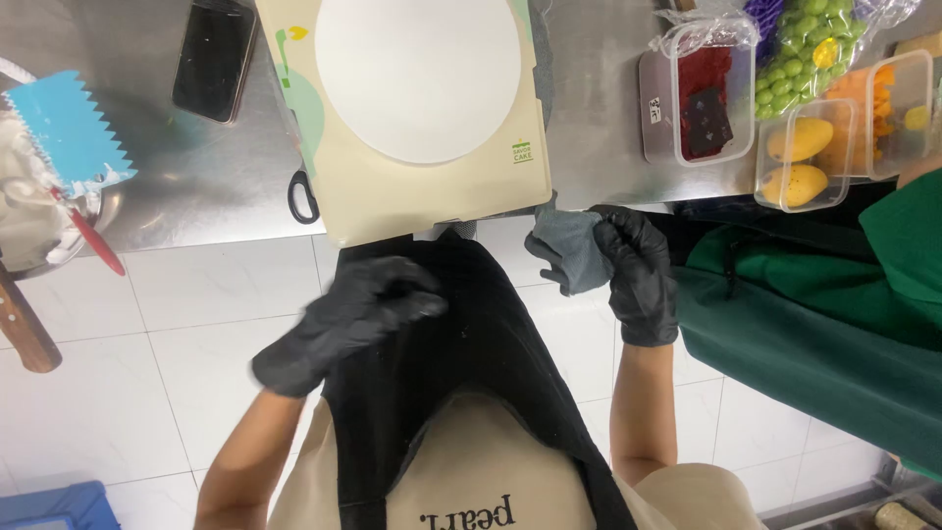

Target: Cleaning a cake scraper and wiping down a cake base to remove frosting residue.

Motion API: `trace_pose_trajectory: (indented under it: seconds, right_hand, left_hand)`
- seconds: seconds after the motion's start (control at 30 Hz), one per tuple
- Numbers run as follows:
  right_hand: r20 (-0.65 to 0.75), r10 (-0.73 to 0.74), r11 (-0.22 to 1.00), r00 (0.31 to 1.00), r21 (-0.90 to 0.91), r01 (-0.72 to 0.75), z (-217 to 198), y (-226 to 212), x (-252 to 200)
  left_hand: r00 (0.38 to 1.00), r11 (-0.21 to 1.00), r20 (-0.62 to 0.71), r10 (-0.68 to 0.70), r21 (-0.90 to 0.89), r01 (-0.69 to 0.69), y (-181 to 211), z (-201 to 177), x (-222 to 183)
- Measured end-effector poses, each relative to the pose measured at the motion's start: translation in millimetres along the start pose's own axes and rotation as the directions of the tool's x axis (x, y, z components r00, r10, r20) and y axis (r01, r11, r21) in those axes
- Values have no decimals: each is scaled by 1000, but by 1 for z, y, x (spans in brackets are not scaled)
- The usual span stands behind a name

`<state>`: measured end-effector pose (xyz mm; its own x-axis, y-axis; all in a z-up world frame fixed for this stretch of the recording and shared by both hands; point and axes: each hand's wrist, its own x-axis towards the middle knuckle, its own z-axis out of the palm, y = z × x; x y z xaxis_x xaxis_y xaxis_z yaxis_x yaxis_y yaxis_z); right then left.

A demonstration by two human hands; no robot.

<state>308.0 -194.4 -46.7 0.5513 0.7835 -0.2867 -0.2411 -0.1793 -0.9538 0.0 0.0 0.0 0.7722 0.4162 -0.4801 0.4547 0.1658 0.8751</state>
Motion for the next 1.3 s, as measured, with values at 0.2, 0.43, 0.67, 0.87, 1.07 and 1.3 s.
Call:
trace_pose_trajectory:
  seconds: [0.2,0.43,0.67,0.87,1.07,1.3]
  right_hand:
    - [184,-88,987,979,-115,110,0,-21,-27]
    - [89,273,626,958,-772,-107,-35,-9,-49]
    - [687,-156,671,709,-453,587,-28,-73,-45]
    - [201,-166,937,965,339,91,-67,77,-64]
    - [22,70,842,997,534,-71,1,33,11]
    - [233,-19,975,972,-209,69,13,-3,104]
  left_hand:
    - [961,961,190,200,-228,-155,-1,114,92]
    - [723,648,99,684,372,-665,6,128,96]
    - [698,735,278,660,-43,-677,10,129,102]
    - [827,860,296,479,34,-510,-26,140,110]
    - [977,988,155,147,16,-151,-50,95,118]
    - [987,366,8,-162,-928,68,-136,81,127]
